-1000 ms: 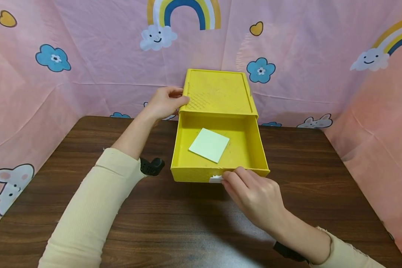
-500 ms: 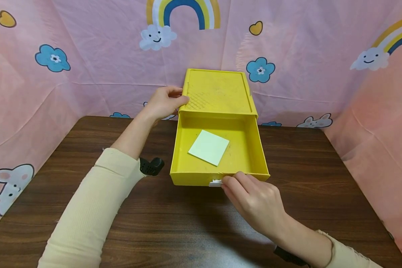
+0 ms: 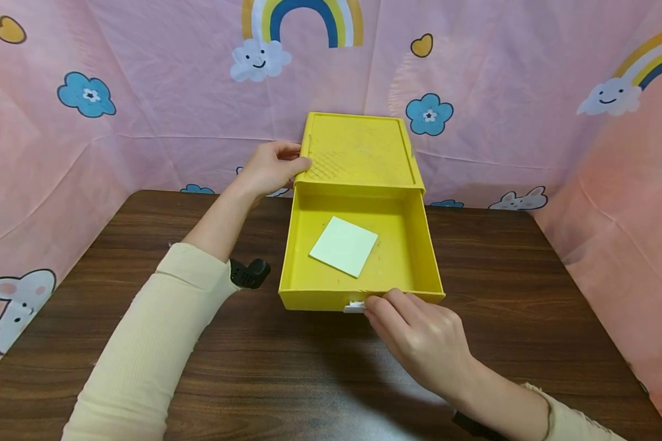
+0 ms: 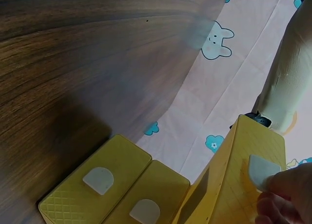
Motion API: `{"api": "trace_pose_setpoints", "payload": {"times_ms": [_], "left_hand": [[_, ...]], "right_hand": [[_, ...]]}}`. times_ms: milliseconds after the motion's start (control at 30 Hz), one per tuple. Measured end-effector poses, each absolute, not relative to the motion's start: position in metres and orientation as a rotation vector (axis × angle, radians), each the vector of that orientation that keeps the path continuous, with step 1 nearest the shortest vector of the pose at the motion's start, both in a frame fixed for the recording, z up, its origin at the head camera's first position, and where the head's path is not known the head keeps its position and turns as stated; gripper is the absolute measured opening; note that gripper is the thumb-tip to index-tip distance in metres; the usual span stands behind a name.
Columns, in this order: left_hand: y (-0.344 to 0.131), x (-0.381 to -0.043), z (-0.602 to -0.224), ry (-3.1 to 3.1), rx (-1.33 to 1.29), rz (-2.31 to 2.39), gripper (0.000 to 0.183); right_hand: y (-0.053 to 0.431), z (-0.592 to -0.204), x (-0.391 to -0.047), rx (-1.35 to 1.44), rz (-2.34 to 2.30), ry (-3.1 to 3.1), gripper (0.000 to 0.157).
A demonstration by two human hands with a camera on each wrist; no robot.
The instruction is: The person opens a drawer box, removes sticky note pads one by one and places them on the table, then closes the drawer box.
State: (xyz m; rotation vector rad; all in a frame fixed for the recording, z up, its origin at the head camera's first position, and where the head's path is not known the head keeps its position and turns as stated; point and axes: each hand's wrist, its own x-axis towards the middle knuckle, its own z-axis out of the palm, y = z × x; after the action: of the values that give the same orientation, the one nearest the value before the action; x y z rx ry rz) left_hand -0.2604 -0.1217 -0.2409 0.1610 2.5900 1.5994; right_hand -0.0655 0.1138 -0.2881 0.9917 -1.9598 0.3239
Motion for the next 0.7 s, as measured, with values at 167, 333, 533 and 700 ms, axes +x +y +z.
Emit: {"api": "trace_pose_setpoints", "payload": {"times_ms": [167,333,533,700], "left_hand": [[-0.1222,-0.2611,-0.2418,2.598,0.165,1.592,0.048],[-0.1229,-0.2591,-0.2409,2.590,0.177,1.598,0.049],[-0.1227,-0.2589,-0.2408,2.577,0.183,1.610,0.048],[-0.1225,-0.2596,-0.2411,2.580,0.175,1.605,0.049]], "right_hand": [[0.1134,-0.2875,-0.0626,0.990,0.319,-1.959,0.026],[0.1137,-0.2887,-0.0611,0.998,0.306,-1.954,0.026],[0.1147,-0.2918,-0.0606,1.011,0.291,-1.955,0.026],[0.1149,-0.2938,-0.0602,1.015,0.280,-1.963,0.027]]}}
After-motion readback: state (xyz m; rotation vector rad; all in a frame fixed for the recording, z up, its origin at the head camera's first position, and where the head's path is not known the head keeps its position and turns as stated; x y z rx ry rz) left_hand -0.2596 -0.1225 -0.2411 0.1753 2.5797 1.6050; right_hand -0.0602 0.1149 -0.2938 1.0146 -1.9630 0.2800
